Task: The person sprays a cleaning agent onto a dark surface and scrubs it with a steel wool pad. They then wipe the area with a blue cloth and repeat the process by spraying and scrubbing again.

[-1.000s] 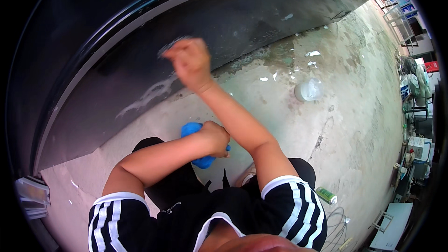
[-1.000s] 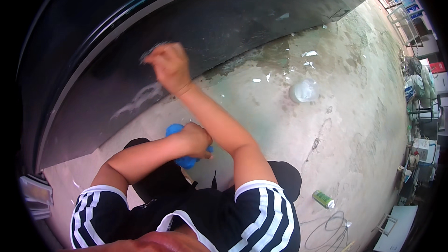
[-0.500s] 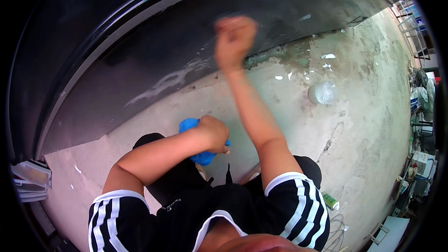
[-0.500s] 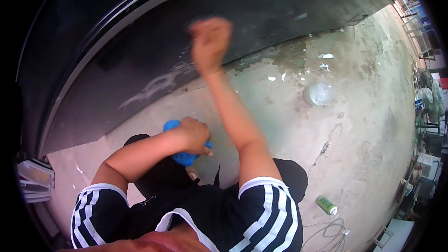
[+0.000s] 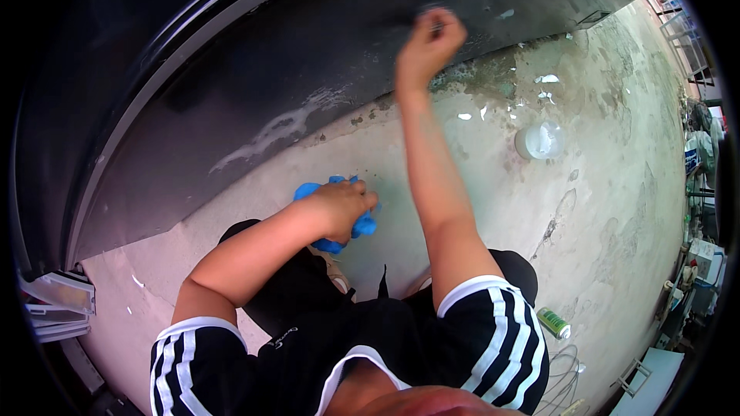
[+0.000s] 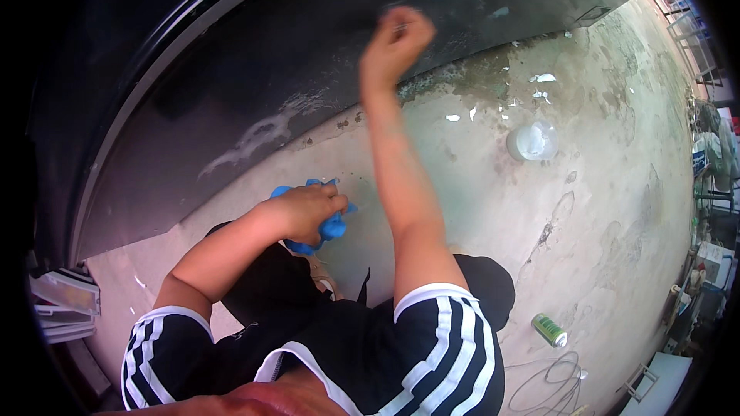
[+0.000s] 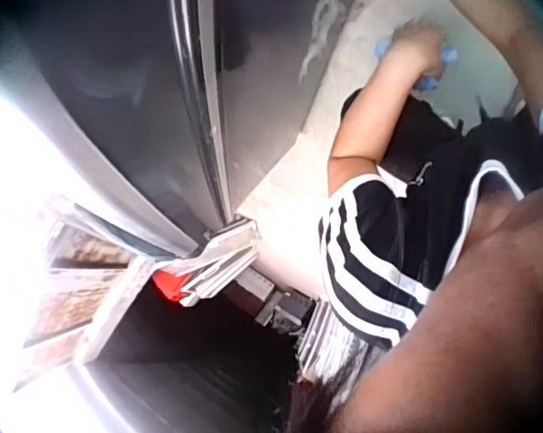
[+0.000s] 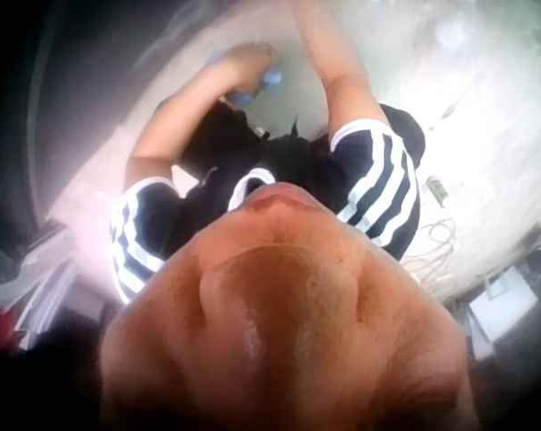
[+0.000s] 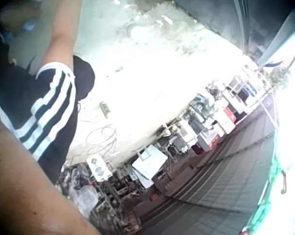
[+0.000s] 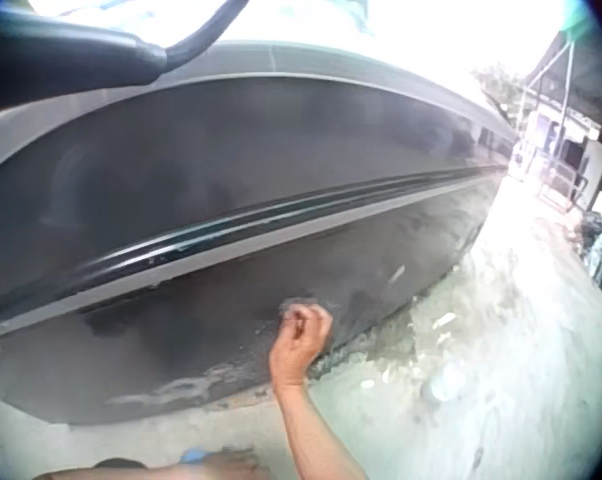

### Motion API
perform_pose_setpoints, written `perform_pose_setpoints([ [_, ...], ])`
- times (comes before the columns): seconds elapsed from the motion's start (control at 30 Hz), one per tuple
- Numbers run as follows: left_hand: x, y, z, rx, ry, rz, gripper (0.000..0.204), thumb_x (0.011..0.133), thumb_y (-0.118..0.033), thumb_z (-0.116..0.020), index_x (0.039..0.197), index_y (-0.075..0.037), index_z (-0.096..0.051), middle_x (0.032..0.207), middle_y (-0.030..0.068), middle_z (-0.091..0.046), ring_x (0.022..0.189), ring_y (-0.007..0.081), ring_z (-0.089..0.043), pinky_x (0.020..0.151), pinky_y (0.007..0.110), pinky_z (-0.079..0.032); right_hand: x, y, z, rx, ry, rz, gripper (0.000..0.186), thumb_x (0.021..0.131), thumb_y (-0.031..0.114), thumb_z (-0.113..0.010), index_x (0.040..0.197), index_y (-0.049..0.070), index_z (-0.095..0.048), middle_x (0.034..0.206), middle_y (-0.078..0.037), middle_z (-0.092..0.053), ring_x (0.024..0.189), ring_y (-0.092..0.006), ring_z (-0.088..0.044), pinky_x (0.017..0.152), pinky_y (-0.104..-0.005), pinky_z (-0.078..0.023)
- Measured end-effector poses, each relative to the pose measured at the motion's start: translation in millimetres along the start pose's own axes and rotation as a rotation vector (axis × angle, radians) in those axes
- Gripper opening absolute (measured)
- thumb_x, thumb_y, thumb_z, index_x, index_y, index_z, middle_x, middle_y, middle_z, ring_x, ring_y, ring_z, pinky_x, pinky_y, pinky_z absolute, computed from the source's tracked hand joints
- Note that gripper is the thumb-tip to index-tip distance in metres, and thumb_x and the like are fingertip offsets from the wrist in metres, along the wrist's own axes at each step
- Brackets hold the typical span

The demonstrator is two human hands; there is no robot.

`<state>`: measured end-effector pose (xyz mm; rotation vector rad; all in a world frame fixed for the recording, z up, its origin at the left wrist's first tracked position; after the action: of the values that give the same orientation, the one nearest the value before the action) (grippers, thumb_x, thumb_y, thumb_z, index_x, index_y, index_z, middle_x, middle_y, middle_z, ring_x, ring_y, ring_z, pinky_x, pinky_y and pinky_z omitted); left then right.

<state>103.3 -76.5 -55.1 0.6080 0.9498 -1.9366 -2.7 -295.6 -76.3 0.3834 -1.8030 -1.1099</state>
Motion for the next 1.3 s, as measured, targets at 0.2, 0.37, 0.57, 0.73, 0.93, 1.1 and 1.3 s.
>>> perform_pose_setpoints([
  [0.2, 0.9, 1.5, 20.4, -0.056, -0.043, 0.187, 0.08, 0.063, -0.012, -0.08, 0.133, 0.001, -0.044, 0.132, 0.0218, -0.049, 0.114, 0.0388, -0.059, 0.096, 0.041, -0.051, -58.7, -2.5, -12.9, -0.055, 0.006, 0.067, 0.011, 0.091, 0.001, -0.059, 0.102, 0.003, -0.056, 0.111, -0.013, -0.05, 0.101, -0.028, -0.051, 0.089, -0.0381, -0.044],
  [0.37, -5.5, 22.3, 20.3, -0.067, -0.067, 0.106, 0.06, 0.062, -0.009, -0.076, 0.117, 0.005, -0.055, 0.131, 0.0231, -0.051, 0.12, 0.0381, -0.056, 0.101, 0.04, -0.048, -102.8, -1.2, -10.3, 0.003, 0.266, 0.127, 0.009, 0.089, 0.004, -0.065, 0.096, 0.006, -0.059, 0.106, -0.012, -0.052, 0.097, -0.0273, -0.053, 0.084, -0.0366, -0.045],
  [0.57, -16.1, 22.5, 16.1, -0.165, -0.201, -0.006, 0.044, 0.063, -0.005, -0.07, 0.107, -0.007, -0.065, 0.116, 0.0149, -0.063, 0.114, 0.0364, -0.057, 0.096, 0.041, -0.048, -20.5, -80.7, 30.1, -0.226, -0.095, -0.208, 0.016, 0.09, -0.001, -0.059, 0.105, 0.003, -0.056, 0.108, -0.014, -0.05, 0.095, -0.031, -0.054, 0.086, -0.0395, -0.045],
  [0.73, -19.3, 24.1, 39.7, -0.19, -0.292, -0.037, 0.034, 0.065, -0.01, -0.067, 0.099, -0.007, -0.066, 0.103, 0.0144, -0.066, 0.102, 0.0364, -0.062, 0.088, 0.042, -0.05, -154.7, -49.9, -1.0, -0.066, 0.231, -0.148, 0.017, 0.082, -0.004, -0.059, 0.096, 0.005, -0.055, 0.099, -0.016, -0.054, 0.098, -0.033, -0.052, 0.087, -0.0414, -0.043],
  [0.93, -39.7, 21.2, 62.9, -0.241, -0.324, 0.088, 0.043, 0.074, -0.04, -0.077, 0.093, -0.003, -0.068, 0.09, 0.0158, -0.067, 0.089, 0.0357, -0.067, 0.078, 0.042, -0.053, -58.2, -131.8, 36.7, -0.32, 0.013, -0.273, 0.02, 0.084, -0.007, -0.06, 0.1, 0.003, -0.054, 0.104, -0.016, -0.052, 0.099, -0.0328, -0.052, 0.089, -0.0411, -0.042],
  [1.1, -28.9, 33.7, 55.7, -0.306, -0.334, 0.228, 0.066, 0.085, -0.065, -0.062, 0.084, 0.0, -0.07, 0.083, 0.0188, -0.069, 0.081, 0.034, -0.068, 0.074, 0.041, -0.053, -74.0, -140.2, 18.0, -0.327, -0.161, -0.412, 0.026, 0.085, -0.008, -0.057, 0.109, 0.002, -0.052, 0.113, -0.019, -0.049, 0.107, -0.0364, -0.052, 0.095, -0.0442, -0.042],
  [1.3, 10.7, 46.9, 60.7, -0.461, -0.418, 0.11, 0.053, 0.094, -0.052, -0.058, 0.095, 0.0, -0.068, 0.087, 0.0117, -0.069, 0.076, 0.0214, -0.064, 0.073, 0.036, -0.051, -182.0, -155.0, 18.2, -0.163, 0.378, -0.817, 0.027, 0.079, 0.003, -0.075, 0.098, 0.008, -0.056, 0.089, -0.004, -0.061, 0.087, -0.0219, -0.063, 0.078, -0.036, -0.054],
])
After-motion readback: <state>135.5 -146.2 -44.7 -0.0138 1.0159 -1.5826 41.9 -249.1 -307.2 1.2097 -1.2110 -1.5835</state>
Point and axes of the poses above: each hand's wrist, its own x-axis towards the middle knuckle, its own z-axis out of the back of the hand, y = z × x, the point moved 2 cm from there along x, towards the middle knuckle
